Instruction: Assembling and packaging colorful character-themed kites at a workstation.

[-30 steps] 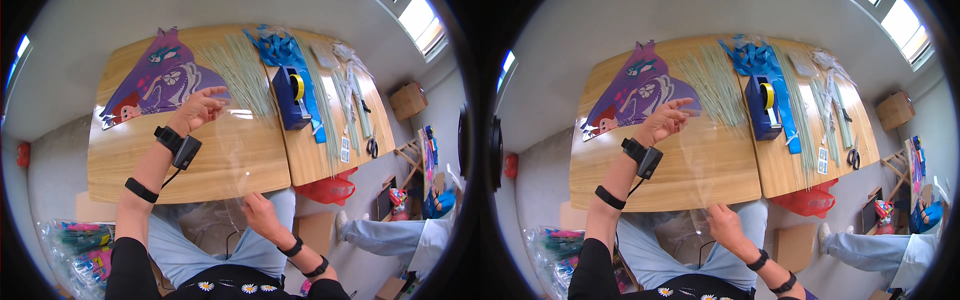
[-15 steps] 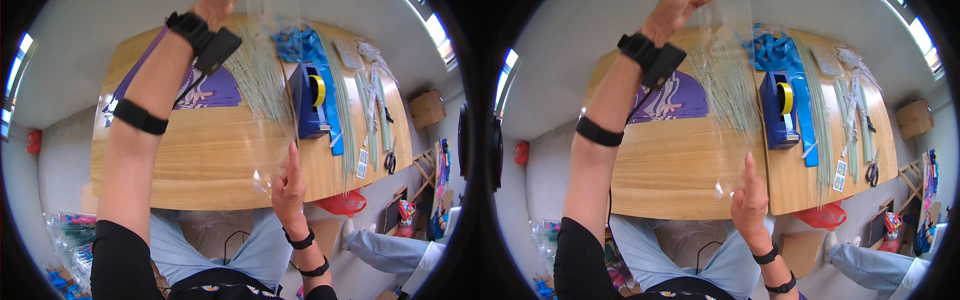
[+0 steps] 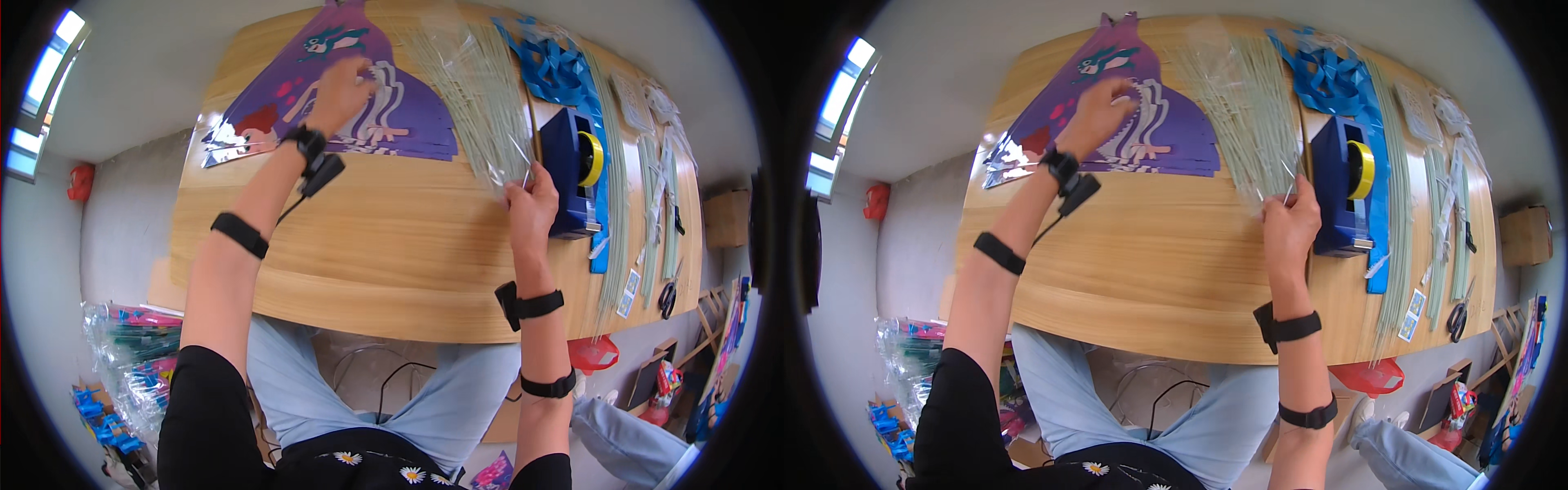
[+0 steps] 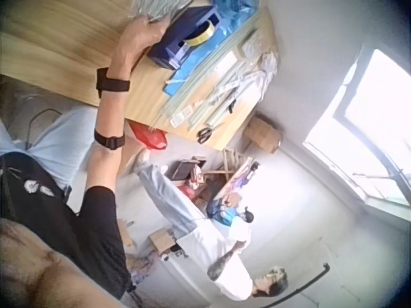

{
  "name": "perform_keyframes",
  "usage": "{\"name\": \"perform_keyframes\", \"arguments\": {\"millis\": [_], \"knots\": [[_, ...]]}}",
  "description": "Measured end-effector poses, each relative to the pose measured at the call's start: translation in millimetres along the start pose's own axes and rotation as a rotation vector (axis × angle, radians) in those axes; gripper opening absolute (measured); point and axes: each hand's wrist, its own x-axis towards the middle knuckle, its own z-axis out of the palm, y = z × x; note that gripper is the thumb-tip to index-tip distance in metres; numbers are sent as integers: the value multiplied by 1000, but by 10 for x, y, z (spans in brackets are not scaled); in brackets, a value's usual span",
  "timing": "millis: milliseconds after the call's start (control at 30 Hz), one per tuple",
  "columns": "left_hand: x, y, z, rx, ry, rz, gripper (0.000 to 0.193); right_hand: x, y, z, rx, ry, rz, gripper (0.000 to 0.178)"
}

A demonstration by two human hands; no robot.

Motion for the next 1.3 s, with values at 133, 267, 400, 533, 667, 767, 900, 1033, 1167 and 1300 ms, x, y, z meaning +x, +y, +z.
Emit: {"name": "perform_keyframes", "arguments": {"millis": [133,267,400,533,667,767,900,1033,1167,1300], "knots": [[-784,-163,-24,66,-72,96,37,285,143,102,57,78,17,53],[-904,-147,-110,40,-97,94,29,139,-52,158,-679,194,-312,51],[-832,-141,-210,133,-101,68,23,-134,-188,196,-985,223,-743,52],[-792,-149,-172,148,-152,99,16,-256,-291,479,-967,-126,-1018,51],[-777,-180,-126,119,-131,106,10,107,-123,661,-1163,-218,-845,52],[-768,-219,-117,131,-88,105,8,619,-114,637,-1324,-137,-758,56],[-711,-166,-90,115,-130,112,8,1014,-294,409,-1399,-46,-728,39],[-689,-185,-204,118,-161,82,11,696,-687,644,-1317,-218,-800,32],[-640,-214,-216,101,-186,123,13,389,-475,928,-870,-331,-1173,38],[-572,-189,-232,57,-220,94,18,281,-373,1062,-819,-324,-1054,45]]}}
